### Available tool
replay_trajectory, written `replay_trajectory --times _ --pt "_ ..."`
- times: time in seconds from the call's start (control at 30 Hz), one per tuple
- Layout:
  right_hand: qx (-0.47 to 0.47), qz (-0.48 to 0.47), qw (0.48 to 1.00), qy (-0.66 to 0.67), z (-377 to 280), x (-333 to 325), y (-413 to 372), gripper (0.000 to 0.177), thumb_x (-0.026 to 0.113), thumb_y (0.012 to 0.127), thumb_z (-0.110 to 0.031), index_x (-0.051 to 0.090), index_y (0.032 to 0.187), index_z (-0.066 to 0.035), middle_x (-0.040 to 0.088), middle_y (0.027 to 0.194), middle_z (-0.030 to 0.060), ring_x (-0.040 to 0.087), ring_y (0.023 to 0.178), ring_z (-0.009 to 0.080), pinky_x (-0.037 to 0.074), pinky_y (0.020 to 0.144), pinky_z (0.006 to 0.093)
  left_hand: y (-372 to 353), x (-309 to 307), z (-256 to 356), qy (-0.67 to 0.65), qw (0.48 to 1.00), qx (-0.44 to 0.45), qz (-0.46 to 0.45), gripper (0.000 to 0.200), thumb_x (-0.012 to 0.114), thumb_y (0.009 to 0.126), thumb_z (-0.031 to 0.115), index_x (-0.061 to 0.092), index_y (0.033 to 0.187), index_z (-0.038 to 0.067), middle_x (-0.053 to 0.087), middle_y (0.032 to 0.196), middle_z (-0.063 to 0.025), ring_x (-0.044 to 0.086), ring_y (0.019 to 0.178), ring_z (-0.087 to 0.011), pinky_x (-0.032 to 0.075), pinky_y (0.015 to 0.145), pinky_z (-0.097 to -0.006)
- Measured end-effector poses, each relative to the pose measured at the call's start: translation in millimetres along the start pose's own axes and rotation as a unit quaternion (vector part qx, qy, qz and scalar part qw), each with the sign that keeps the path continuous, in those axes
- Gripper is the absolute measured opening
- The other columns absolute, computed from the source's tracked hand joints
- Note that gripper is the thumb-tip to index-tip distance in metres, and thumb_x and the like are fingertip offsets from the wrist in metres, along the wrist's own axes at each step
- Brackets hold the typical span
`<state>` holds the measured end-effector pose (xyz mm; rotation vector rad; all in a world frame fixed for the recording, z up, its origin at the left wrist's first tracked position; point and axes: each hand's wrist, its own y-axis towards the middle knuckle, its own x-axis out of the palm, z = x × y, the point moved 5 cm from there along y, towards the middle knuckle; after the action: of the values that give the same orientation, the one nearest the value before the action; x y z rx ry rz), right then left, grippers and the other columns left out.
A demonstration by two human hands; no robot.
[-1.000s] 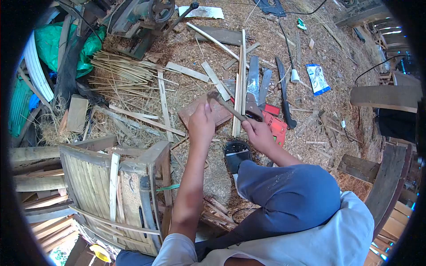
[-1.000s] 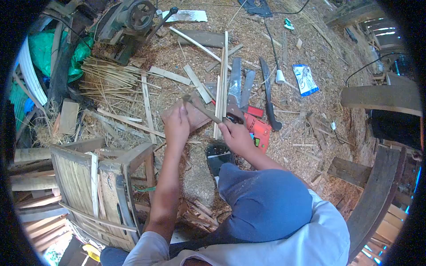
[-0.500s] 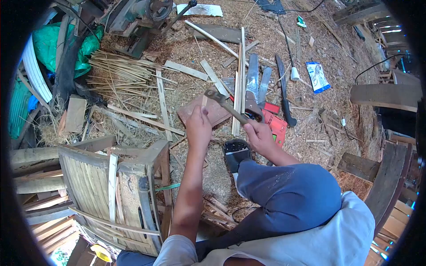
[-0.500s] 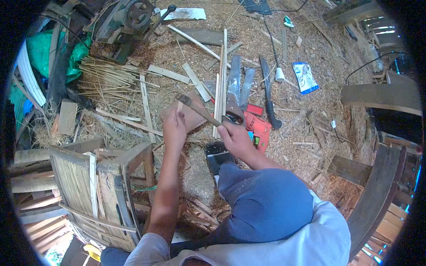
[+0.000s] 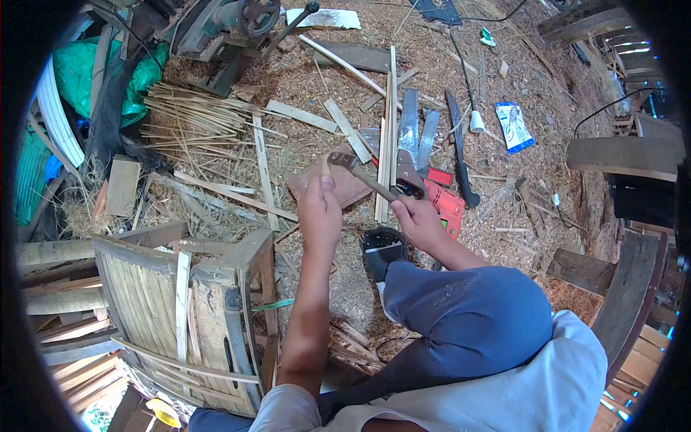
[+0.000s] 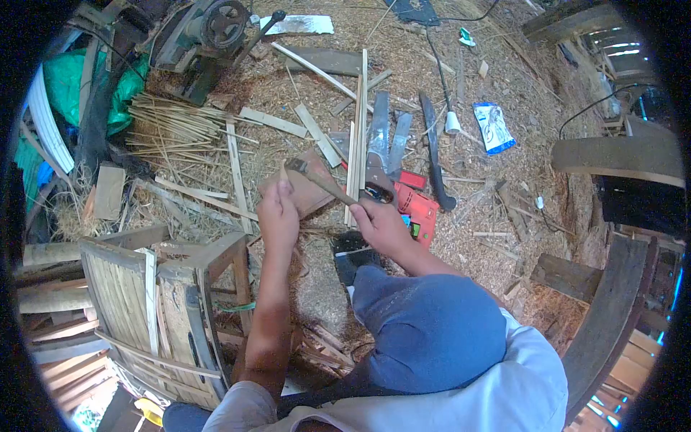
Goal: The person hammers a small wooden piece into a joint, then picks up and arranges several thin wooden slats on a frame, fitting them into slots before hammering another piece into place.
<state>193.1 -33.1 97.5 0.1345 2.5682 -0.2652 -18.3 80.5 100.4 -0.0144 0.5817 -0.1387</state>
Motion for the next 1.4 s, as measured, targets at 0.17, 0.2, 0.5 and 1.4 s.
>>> replay_trajectory --times 0.17,0.2,0.5,1.4 --pt "0.001 0.014 0.995 0.097 17 2 -6 0.041 0.052 0.115 -0.033 0.059 0.092 -0.001 0.051 0.067 0.0099 0.051 0.06 0.0226 0.043 0.059 0.0419 -7 -19 10 -0.009 0.995 0.057 0.086 0.025 0.052 0.114 0.02 0.064 0.107 -0.001 0.067 0.084 -0.0244 0.068 0.077 -0.0414 0.051 0.067 -0.049" --pt "0.014 0.025 0.993 0.117 21 4 -7 0.041 0.051 0.116 -0.034 0.06 0.093 -0.001 0.05 0.067 0.0077 0.05 0.061 0.0192 0.042 0.059 0.0404 -8 -22 15 -0.017 0.992 0.077 0.102 0.023 0.053 0.114 0.018 0.063 0.105 0.0 0.066 0.085 -0.0265 0.066 0.077 -0.0476 0.049 0.066 -0.0521" --pt "0.049 0.057 0.986 0.146 25 3 -4 0.046 0.048 0.118 -0.038 0.058 0.092 -0.002 0.048 0.071 -0.0005 0.045 0.069 0.0109 0.04 0.062 0.0351 -12 -36 57 0.004 0.978 0.169 0.121 0.019 0.056 0.112 0.013 0.068 0.12 0.0 0.067 0.09 -0.0194 0.065 0.077 -0.0313 0.053 0.072 -0.0395" --pt "0.168 0.067 0.982 0.054 94 26 -29 0.051 0.049 0.118 -0.041 0.057 0.089 0.0 0.049 0.071 0.0024 0.047 0.068 0.0147 0.041 0.063 0.0387 6 102 -46 0.24 0.953 0.179 -0.038 0.012 0.062 0.101 0.013 0.059 0.11 0.006 0.055 0.104 -0.0165 0.06 0.1 -0.0394 0.05 0.084 -0.0518"
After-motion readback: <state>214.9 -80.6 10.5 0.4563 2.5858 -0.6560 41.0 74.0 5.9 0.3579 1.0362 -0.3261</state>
